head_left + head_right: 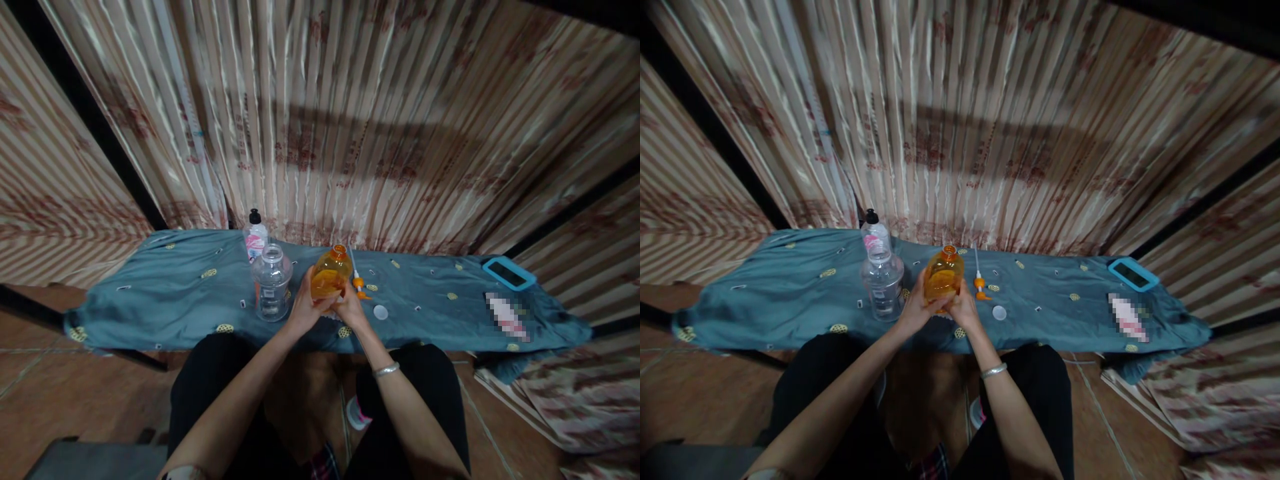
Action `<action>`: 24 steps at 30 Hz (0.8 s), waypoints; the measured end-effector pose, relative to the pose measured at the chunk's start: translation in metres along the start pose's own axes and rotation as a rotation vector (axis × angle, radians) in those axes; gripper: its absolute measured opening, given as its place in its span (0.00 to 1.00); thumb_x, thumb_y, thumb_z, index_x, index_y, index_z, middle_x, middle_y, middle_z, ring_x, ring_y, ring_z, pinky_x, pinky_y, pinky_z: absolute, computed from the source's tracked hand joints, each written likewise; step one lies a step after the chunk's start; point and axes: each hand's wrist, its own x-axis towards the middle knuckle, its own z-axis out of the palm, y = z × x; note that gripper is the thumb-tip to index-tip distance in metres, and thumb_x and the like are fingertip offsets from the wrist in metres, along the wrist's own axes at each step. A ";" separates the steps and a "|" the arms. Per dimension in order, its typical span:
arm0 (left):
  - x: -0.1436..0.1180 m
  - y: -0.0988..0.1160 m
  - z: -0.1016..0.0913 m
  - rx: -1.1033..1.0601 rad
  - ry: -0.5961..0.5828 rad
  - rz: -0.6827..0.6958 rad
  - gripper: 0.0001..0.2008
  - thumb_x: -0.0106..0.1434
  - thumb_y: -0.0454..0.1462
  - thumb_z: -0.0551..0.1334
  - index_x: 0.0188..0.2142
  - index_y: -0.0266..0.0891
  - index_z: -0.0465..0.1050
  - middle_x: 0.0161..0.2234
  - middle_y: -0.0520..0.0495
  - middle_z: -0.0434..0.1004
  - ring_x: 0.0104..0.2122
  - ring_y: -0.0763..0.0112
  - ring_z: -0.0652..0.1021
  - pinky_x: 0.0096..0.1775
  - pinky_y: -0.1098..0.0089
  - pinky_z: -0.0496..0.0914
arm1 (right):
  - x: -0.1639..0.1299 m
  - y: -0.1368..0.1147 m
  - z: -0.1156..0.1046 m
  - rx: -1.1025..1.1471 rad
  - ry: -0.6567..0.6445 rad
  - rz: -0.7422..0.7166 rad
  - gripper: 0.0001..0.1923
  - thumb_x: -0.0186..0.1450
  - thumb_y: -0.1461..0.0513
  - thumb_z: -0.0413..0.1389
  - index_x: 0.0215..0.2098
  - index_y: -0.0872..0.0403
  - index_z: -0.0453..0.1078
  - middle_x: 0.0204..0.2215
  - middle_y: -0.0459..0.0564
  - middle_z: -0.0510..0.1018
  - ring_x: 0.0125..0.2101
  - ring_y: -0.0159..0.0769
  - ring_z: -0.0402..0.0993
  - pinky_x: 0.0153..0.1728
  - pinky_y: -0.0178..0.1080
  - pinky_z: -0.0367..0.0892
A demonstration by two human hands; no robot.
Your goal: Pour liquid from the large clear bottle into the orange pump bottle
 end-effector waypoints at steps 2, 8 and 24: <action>-0.003 -0.004 -0.001 0.019 -0.013 0.004 0.49 0.62 0.46 0.79 0.77 0.38 0.63 0.78 0.26 0.69 0.79 0.39 0.71 0.79 0.39 0.65 | 0.000 -0.001 -0.001 -0.005 0.044 0.041 0.22 0.70 0.60 0.74 0.59 0.53 0.77 0.51 0.51 0.88 0.51 0.50 0.88 0.56 0.58 0.84; -0.009 -0.014 -0.004 0.004 -0.046 -0.010 0.50 0.63 0.47 0.78 0.79 0.40 0.62 0.79 0.28 0.69 0.82 0.42 0.66 0.81 0.41 0.61 | -0.001 -0.005 -0.002 0.005 0.138 0.101 0.20 0.73 0.51 0.72 0.56 0.53 0.78 0.49 0.52 0.87 0.51 0.50 0.88 0.56 0.58 0.84; -0.099 0.030 -0.079 0.150 0.337 0.013 0.29 0.65 0.47 0.78 0.62 0.46 0.76 0.59 0.40 0.86 0.59 0.49 0.86 0.68 0.46 0.79 | -0.009 -0.003 -0.001 0.019 0.093 0.124 0.46 0.66 0.58 0.78 0.76 0.53 0.66 0.65 0.61 0.86 0.63 0.60 0.85 0.66 0.66 0.80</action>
